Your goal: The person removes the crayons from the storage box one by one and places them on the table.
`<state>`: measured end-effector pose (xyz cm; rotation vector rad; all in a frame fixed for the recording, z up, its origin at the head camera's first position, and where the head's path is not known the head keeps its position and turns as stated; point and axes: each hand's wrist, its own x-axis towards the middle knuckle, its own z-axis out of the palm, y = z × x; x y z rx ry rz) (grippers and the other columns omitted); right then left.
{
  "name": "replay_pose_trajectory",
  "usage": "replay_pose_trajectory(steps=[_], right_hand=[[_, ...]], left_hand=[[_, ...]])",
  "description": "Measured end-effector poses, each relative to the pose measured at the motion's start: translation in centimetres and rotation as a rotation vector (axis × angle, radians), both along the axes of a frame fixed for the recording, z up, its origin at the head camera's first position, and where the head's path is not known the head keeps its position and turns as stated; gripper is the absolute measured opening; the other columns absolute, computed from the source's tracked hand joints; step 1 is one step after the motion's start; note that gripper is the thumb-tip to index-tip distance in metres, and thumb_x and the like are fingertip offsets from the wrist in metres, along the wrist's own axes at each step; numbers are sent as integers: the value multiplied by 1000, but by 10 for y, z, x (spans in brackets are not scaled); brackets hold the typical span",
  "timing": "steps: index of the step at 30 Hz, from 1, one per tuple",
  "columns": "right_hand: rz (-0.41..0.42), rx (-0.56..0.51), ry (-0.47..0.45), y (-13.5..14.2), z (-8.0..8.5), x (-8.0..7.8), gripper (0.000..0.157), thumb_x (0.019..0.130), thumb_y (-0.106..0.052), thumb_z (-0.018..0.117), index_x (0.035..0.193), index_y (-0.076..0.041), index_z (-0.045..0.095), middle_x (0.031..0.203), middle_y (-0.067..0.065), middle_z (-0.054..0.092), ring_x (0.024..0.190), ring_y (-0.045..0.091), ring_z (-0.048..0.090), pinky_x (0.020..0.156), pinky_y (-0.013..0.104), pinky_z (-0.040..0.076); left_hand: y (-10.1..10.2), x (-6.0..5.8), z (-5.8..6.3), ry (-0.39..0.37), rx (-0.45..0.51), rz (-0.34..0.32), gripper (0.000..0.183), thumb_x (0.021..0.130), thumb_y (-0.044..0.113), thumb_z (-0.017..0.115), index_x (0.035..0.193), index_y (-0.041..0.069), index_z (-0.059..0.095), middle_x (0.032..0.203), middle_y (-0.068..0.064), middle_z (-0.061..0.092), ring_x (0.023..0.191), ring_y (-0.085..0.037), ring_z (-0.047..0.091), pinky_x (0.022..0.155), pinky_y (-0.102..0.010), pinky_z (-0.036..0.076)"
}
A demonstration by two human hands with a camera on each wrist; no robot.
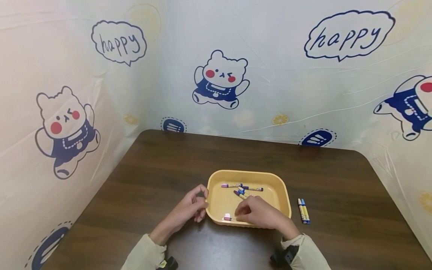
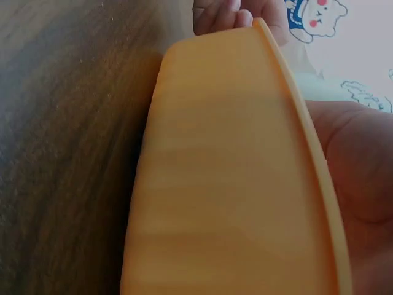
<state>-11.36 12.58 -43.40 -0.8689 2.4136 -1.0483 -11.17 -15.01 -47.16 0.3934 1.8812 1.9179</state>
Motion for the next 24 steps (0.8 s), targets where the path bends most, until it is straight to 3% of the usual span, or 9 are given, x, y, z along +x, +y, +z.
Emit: replay_pose_trajectory(steps=[15, 19, 24], right_hand=[[125, -8, -149, 16, -4, -8, 11, 94, -5, 65, 92, -10, 74, 81, -7, 68, 73, 4, 60, 70, 22, 51], [90, -28, -190, 21, 0, -8, 9, 91, -4, 66, 93, -8, 74, 81, -4, 68, 74, 7, 61, 70, 23, 51], [-15, -78, -219, 26, 4, -11, 8, 86, -2, 71, 93, -4, 73, 81, 2, 68, 74, 11, 60, 69, 25, 51]], left_hand=[[3, 2, -3, 42, -6, 63, 17, 95, -1, 51, 106, -8, 41, 60, -6, 52, 47, -13, 48, 44, -21, 39], [3, 2, -2, 44, -11, 73, 18, 94, -2, 52, 106, -9, 41, 60, -6, 52, 47, -12, 48, 44, -21, 38], [4, 3, -3, 47, 0, 79, 18, 92, -1, 53, 104, -8, 41, 60, -6, 51, 46, -12, 48, 43, -23, 36]])
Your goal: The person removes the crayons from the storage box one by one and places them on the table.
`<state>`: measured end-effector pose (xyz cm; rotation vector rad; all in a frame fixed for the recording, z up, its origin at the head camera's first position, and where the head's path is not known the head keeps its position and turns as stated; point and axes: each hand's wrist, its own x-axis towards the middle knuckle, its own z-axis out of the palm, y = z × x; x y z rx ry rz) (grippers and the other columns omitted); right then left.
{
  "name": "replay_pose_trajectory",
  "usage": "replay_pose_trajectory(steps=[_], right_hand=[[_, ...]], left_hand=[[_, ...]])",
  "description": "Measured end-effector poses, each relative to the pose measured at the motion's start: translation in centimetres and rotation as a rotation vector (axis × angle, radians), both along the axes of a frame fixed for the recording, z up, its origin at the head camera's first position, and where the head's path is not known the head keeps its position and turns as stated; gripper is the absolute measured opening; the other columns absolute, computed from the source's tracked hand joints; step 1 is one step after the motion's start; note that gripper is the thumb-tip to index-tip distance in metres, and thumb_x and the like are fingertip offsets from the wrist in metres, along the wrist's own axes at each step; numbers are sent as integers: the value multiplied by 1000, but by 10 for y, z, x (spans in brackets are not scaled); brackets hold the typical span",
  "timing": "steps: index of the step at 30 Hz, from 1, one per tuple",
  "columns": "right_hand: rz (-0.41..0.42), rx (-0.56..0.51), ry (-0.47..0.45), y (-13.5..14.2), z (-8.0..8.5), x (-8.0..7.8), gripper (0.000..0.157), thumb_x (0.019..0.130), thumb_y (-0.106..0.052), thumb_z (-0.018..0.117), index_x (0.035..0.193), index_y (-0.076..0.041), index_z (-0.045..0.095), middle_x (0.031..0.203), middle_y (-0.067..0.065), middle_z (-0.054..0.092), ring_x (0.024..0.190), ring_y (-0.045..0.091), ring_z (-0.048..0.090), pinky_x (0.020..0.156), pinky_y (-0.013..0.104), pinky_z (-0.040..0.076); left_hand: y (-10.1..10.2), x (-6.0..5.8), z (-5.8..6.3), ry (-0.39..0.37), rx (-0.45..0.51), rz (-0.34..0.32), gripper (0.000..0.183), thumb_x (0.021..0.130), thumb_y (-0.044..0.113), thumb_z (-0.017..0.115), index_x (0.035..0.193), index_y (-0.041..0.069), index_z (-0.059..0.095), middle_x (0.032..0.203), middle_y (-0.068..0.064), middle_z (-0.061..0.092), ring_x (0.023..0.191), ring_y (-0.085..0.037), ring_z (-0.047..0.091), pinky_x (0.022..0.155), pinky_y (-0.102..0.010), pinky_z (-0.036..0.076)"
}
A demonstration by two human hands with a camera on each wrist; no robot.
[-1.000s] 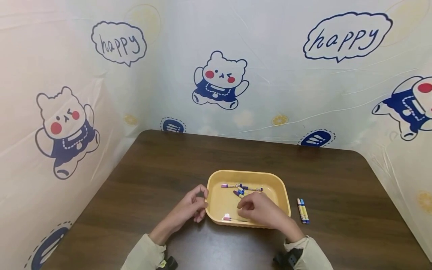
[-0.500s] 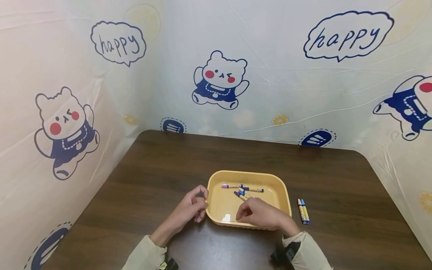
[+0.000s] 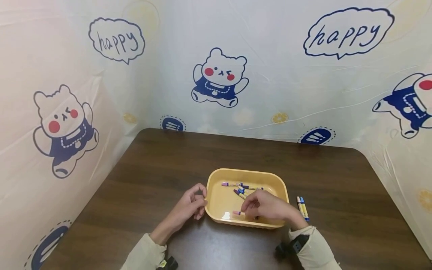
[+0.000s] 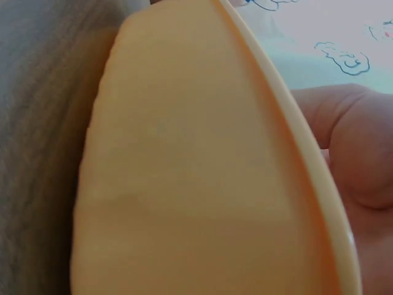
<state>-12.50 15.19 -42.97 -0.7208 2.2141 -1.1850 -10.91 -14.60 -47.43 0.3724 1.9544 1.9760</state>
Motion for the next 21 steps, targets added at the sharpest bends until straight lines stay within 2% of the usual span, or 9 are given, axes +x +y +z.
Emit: replay_pose_trajectory(steps=[4, 10, 14, 21], right_hand=[[-66, -21, 44, 6, 4, -4, 12, 86, 3, 68, 97, 0, 72, 86, 4, 70, 76, 13, 62, 71, 25, 53], [-135, -34, 180, 16, 13, -7, 20, 87, 6, 66, 106, 7, 70, 96, 10, 70, 83, 17, 64, 75, 27, 55], [-175, -31, 252, 19, 18, -7, 17, 85, 9, 67, 101, 7, 72, 95, 12, 71, 82, 16, 64, 73, 27, 55], [-252, 9, 317, 19, 23, -6, 9, 84, 5, 71, 92, 1, 72, 85, 3, 68, 77, 13, 61, 70, 25, 53]], left_hand=[[0, -1, 0, -2, -3, 1, 17, 93, 0, 53, 104, -7, 42, 60, -6, 51, 46, -13, 49, 43, -24, 36], [0, -1, 1, -12, -11, 6, 17, 93, -1, 54, 104, -6, 42, 60, -7, 52, 46, -13, 49, 44, -23, 36], [0, 0, 2, -17, -6, 7, 18, 93, 0, 53, 104, -7, 41, 60, -7, 51, 46, -13, 49, 44, -23, 36], [1, 1, 3, -15, -1, 3, 17, 92, 0, 52, 103, -5, 41, 61, -7, 51, 46, -12, 48, 44, -23, 36]])
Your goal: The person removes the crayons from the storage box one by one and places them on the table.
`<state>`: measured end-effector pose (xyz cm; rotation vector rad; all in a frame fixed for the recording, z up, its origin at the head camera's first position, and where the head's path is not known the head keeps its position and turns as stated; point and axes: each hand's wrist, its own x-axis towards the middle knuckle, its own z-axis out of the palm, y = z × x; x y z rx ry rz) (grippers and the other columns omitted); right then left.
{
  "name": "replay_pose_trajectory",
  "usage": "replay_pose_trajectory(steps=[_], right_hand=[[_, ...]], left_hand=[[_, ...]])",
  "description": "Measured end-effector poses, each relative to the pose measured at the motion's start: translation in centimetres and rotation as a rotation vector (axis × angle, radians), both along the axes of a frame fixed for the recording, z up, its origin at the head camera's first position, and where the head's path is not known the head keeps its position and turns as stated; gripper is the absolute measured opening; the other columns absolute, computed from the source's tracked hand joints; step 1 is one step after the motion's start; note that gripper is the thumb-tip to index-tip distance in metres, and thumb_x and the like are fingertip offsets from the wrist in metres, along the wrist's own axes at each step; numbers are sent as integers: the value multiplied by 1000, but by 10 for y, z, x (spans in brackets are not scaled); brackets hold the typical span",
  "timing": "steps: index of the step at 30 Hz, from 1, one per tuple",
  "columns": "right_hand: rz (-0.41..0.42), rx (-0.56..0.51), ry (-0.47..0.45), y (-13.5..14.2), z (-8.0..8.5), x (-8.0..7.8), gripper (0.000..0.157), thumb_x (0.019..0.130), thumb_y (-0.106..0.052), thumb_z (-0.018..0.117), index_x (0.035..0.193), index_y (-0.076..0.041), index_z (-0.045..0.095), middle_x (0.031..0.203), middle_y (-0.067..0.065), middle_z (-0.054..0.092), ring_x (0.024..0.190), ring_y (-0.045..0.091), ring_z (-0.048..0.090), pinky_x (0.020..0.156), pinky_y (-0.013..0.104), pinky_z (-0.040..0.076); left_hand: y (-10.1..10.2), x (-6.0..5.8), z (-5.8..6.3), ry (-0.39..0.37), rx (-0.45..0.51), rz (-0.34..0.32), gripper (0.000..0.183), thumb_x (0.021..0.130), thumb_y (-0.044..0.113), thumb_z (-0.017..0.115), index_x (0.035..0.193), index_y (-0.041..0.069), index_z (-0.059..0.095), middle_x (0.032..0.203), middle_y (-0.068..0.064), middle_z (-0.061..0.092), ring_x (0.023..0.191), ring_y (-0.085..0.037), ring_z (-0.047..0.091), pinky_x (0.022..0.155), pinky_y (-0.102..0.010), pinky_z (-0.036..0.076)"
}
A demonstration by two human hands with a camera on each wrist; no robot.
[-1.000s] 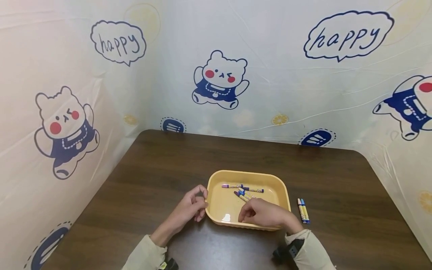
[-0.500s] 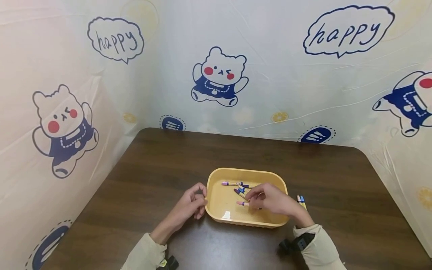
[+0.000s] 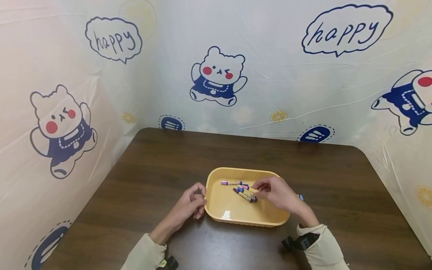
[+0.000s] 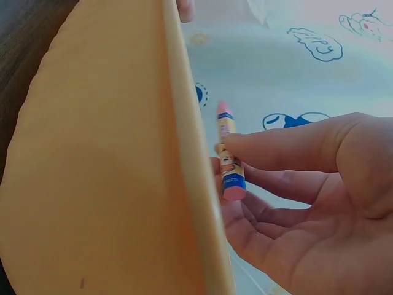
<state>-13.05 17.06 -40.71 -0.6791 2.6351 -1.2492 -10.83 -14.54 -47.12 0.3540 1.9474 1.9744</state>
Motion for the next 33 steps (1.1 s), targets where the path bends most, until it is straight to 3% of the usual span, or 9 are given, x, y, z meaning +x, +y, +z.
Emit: replay_pose_trajectory(steps=[7, 14, 27, 33], right_hand=[[-115, -21, 1, -3, 5, 2, 12, 85, 2, 72, 96, -1, 69, 88, 3, 66, 80, 14, 61, 73, 29, 54], [-176, 3, 10, -5, 9, 4, 11, 84, -2, 74, 94, -4, 71, 83, 0, 65, 78, 15, 59, 70, 29, 52], [-208, -1, 7, -2, 15, 7, 10, 89, -6, 72, 99, -7, 73, 90, 1, 70, 84, 16, 63, 76, 37, 54], [-189, -43, 7, -3, 18, 13, 9, 89, -6, 72, 98, -7, 72, 89, 0, 70, 83, 14, 64, 74, 34, 56]], left_hand=[[-1, 0, -2, 9, 7, -7, 14, 93, -1, 51, 101, -4, 40, 61, -7, 50, 47, -12, 48, 44, -22, 36], [-1, 0, -5, 5, 10, -8, 17, 93, 1, 52, 103, -5, 40, 62, -7, 50, 48, -12, 48, 44, -22, 37], [1, 0, -3, -21, -3, -4, 18, 94, 2, 53, 105, -5, 40, 62, -6, 51, 49, -13, 48, 45, -22, 37], [0, 1, -1, -34, 3, 0, 19, 94, 2, 53, 105, -5, 40, 62, -6, 51, 48, -13, 48, 46, -21, 37]])
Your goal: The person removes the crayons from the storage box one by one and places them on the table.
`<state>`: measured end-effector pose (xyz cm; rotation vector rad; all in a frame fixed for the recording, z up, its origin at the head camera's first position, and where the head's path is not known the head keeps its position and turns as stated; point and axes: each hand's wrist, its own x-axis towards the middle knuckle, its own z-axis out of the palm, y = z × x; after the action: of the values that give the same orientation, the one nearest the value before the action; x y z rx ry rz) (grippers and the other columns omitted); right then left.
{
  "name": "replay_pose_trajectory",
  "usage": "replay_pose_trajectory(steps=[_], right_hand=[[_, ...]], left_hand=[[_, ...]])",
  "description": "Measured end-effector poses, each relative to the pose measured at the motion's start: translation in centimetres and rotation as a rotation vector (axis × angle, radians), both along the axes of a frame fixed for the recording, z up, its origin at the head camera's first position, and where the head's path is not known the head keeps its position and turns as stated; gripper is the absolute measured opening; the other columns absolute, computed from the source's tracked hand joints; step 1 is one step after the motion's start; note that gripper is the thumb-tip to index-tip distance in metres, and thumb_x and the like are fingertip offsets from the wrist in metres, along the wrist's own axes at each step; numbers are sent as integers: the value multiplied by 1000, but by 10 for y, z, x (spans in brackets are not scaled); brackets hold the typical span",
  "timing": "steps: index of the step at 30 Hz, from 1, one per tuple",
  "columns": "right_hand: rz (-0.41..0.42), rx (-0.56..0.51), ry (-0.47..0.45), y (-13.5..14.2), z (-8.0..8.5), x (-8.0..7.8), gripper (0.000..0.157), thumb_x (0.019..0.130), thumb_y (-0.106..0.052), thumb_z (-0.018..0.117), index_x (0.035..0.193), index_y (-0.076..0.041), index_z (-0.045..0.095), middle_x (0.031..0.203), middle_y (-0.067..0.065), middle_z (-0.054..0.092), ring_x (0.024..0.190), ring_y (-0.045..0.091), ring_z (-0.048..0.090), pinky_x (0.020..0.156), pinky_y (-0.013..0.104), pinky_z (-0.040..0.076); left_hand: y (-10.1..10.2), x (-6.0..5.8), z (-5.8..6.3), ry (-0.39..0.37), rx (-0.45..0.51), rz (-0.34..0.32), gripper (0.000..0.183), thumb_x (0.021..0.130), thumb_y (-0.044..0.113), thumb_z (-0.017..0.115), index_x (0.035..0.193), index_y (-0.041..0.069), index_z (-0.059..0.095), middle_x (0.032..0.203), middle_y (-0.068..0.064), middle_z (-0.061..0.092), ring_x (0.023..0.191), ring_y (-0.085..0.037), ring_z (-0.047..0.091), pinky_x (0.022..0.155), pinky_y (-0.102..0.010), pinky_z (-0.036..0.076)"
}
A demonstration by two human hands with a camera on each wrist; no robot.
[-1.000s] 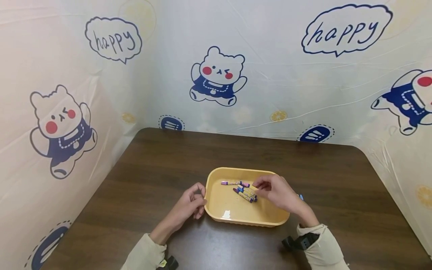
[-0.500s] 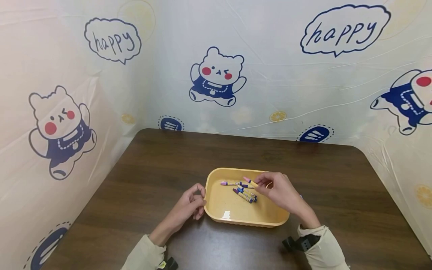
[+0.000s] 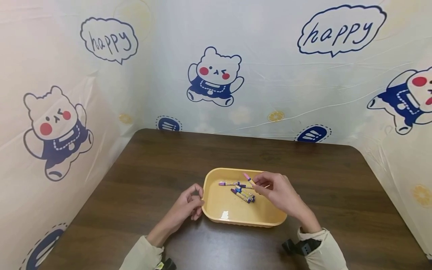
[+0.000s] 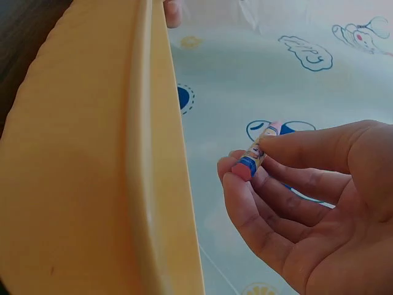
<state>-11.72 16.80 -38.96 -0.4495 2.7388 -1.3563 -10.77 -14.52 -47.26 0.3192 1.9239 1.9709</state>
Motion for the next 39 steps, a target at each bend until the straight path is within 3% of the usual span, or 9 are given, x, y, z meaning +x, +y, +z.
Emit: replay_pose_trajectory(steps=[9, 13, 19, 23, 30, 39], right_hand=[[-49, 4, -18, 17, 4, 17, 6, 87, -8, 75, 91, -10, 72, 85, -3, 68, 79, 16, 62, 72, 28, 54], [-33, 36, -29, 17, 1, 24, 6, 86, -8, 75, 90, -13, 72, 85, -4, 67, 79, 14, 62, 71, 28, 54], [98, 122, 69, -3, -24, 25, 6, 84, -4, 73, 86, -9, 71, 76, -8, 65, 70, 4, 59, 64, 23, 52], [109, 249, 117, -24, -41, 24, 12, 80, -9, 75, 75, -14, 66, 66, -11, 59, 60, 1, 52, 56, 21, 46], [-8, 436, 38, -39, -47, 22, 28, 72, -16, 83, 64, -18, 56, 60, -8, 51, 54, 12, 47, 49, 29, 38], [8, 486, -57, -40, -47, 17, 23, 73, -11, 76, 64, -19, 57, 62, -6, 51, 57, 14, 47, 49, 30, 36]], left_hand=[[-3, 1, -2, -13, -5, 11, 20, 93, 2, 53, 106, -5, 39, 62, -6, 51, 49, -13, 48, 46, -21, 38], [-4, 0, -2, -17, 0, 11, 19, 94, 2, 53, 106, -5, 39, 62, -6, 51, 49, -13, 48, 46, -21, 38], [-5, -1, 0, -21, -4, 13, 20, 94, 2, 53, 106, -5, 39, 63, -6, 50, 49, -13, 48, 46, -21, 39], [-4, -1, -2, -24, -5, 13, 21, 94, 2, 53, 107, -6, 39, 63, -6, 50, 50, -13, 48, 46, -21, 39], [-1, -1, -2, -20, 6, -5, 20, 94, 3, 53, 106, -5, 39, 63, -6, 50, 49, -13, 48, 46, -21, 39], [0, 0, 0, -17, -4, -3, 18, 95, 3, 52, 106, -5, 39, 63, -6, 50, 50, -13, 48, 46, -21, 39]])
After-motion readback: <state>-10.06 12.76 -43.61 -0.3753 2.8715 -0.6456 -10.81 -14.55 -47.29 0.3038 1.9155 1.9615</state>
